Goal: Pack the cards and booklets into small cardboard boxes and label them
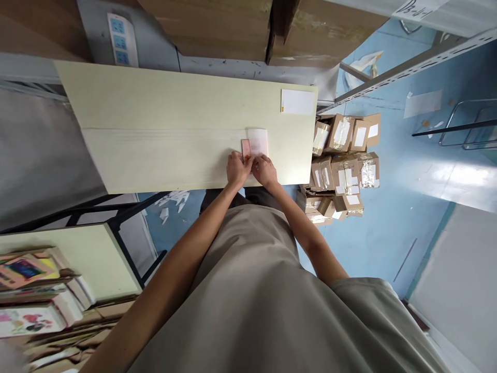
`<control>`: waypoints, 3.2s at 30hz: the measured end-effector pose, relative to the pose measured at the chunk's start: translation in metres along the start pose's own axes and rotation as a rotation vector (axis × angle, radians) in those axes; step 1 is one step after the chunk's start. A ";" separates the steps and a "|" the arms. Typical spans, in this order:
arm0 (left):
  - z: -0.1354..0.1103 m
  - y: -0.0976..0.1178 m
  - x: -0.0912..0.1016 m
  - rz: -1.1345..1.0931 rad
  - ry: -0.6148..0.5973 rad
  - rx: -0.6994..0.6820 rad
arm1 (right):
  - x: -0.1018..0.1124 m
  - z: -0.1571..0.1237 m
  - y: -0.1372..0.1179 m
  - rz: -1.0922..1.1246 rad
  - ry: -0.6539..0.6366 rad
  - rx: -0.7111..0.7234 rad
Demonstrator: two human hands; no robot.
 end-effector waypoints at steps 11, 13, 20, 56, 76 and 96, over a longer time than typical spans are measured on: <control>-0.008 0.005 -0.005 -0.081 -0.009 0.028 | 0.040 0.046 0.045 0.180 0.139 -0.198; -0.008 0.003 -0.005 -0.116 0.007 0.032 | 0.036 0.055 0.045 0.194 0.131 -0.204; -0.015 0.007 -0.002 -0.110 -0.032 -0.022 | 0.039 0.063 0.039 0.311 0.113 -0.201; -0.067 -0.067 0.019 -0.752 0.077 0.422 | 0.042 0.130 -0.096 -0.249 -0.260 0.458; -0.050 -0.058 0.021 -0.378 -0.486 0.391 | 0.070 0.076 -0.069 -0.147 0.125 0.390; 0.069 0.258 0.248 -0.698 0.011 -0.749 | 0.317 0.013 -0.248 -0.088 0.693 0.721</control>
Point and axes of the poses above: each hand's wrist, its own z-axis towards the middle knuckle, its own x-axis out of the back of the hand, y = z × x, the point moved 6 cm from there along z, towards the middle knuckle, and after that the axes turned 6 degrees about -x, right-handed, at the moved point
